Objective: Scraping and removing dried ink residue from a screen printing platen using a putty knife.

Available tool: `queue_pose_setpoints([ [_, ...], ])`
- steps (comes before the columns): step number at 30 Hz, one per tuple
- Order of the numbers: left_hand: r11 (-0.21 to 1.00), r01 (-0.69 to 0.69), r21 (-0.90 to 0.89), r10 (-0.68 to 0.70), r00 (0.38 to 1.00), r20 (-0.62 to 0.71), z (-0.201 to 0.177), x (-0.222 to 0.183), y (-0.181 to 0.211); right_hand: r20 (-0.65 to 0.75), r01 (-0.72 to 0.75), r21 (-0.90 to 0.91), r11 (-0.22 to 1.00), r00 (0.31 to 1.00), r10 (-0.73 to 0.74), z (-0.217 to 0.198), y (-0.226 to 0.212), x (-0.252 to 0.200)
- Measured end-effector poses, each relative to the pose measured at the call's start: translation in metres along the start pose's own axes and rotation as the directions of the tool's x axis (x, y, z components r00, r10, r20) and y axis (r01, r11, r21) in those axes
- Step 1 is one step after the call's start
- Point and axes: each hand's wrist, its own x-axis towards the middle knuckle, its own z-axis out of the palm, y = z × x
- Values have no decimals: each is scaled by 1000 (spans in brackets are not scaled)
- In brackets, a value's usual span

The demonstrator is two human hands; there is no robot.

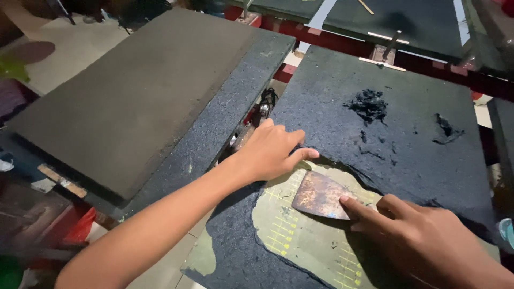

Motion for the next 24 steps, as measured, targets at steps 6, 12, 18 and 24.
queue_pose_setpoints([
  [6, 987, -59, -151, 59, 998, -3, 3, 11, -18, -344, 172, 47, 984, 928, -145, -6, -11, 8],
  [12, 983, -175, -57, 163, 971, -173, 8, 9, -21, -449, 236, 109, 966, 879, -164, -46, -29, 15],
  [18, 987, -149, 53, 158, 947, -280, 18, 8, -24, -565, 228, 209, 951, 822, -73, -42, -26, 23],
  [24, 998, -50, -24, 42, 961, -274, 18, 6, -22, -348, 28, 195, 980, 937, 42, -10, 29, 32],
])
